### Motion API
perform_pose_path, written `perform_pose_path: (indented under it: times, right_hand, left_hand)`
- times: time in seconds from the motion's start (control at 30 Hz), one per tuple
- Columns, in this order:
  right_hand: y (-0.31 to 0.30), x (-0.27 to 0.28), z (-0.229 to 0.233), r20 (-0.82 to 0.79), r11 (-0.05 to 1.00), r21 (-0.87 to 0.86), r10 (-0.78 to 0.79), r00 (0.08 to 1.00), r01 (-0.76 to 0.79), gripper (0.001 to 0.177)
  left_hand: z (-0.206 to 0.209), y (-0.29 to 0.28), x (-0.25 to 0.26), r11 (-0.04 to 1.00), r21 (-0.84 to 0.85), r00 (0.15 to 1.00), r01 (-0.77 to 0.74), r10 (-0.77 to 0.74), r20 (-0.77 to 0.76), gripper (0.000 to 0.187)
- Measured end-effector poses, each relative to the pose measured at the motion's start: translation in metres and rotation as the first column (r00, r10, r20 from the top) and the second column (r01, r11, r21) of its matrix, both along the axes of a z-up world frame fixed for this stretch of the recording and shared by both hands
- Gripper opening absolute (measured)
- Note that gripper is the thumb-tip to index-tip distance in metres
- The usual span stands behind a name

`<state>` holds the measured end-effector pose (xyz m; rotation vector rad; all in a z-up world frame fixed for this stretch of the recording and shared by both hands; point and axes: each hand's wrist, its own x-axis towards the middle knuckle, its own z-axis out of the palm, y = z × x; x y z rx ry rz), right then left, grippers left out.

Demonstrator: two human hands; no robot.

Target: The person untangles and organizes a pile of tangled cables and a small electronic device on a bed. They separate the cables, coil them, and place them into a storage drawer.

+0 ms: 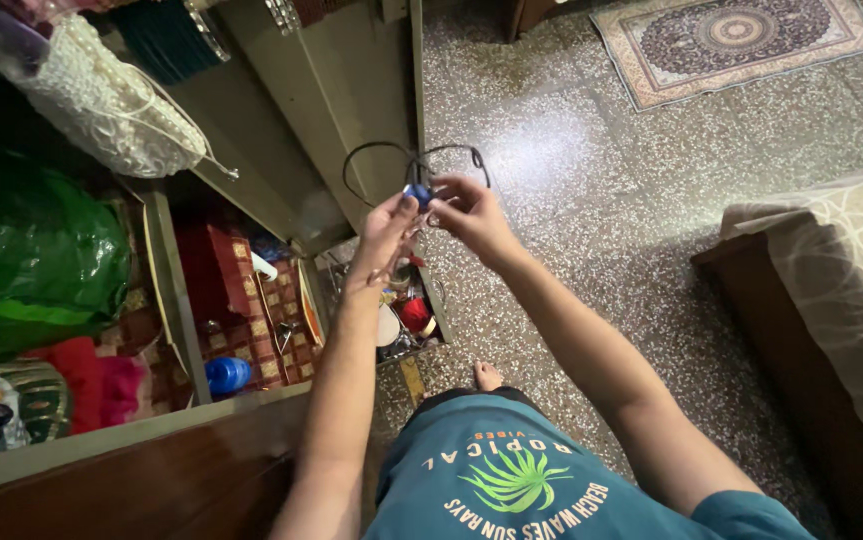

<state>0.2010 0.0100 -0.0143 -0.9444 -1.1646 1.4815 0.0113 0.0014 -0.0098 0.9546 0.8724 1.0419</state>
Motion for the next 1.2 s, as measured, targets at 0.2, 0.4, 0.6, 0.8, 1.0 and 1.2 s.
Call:
perform_pose_path:
  times: [0.2,0.4,0.6,0.8,1.0,1.2]
  right_hand:
    - [-0.009,-0.01,-0.007,0.259,0.97,0.227,-0.151,0.954,0.092,0.028]
    - [-0.001,-0.006,-0.001,0.197,0.975,0.18,-0.168,0.966,0.133,0.031]
    - [0.02,0.024,0.006,0.327,0.928,0.279,-0.332,0.885,0.245,0.023]
    - [0.037,0.076,0.023,0.428,0.831,0.398,-0.543,0.723,0.389,0.016]
    - [0.01,0.099,0.073,0.648,0.873,0.475,-0.433,0.626,0.112,0.023]
    - [-0.005,0.079,0.105,0.728,0.843,0.466,-0.193,0.658,-0.269,0.025]
  left_hand:
    - [-0.046,0.017,0.003,0.998,0.031,0.998,-0.057,0.058,-0.027,0.032]
    - [-0.067,0.029,-0.007,0.99,-0.066,0.988,-0.127,0.12,-0.102,0.015]
    - [-0.073,0.009,-0.04,0.939,-0.179,0.955,-0.295,0.282,-0.092,0.016]
    - [-0.091,0.017,-0.093,0.884,-0.186,0.903,-0.43,0.416,-0.11,0.012]
    - [-0.063,0.009,-0.098,0.954,-0.139,0.951,-0.265,0.282,0.127,0.025]
    - [-0.002,-0.004,-0.044,0.986,0.024,0.986,0.165,-0.164,-0.022,0.054]
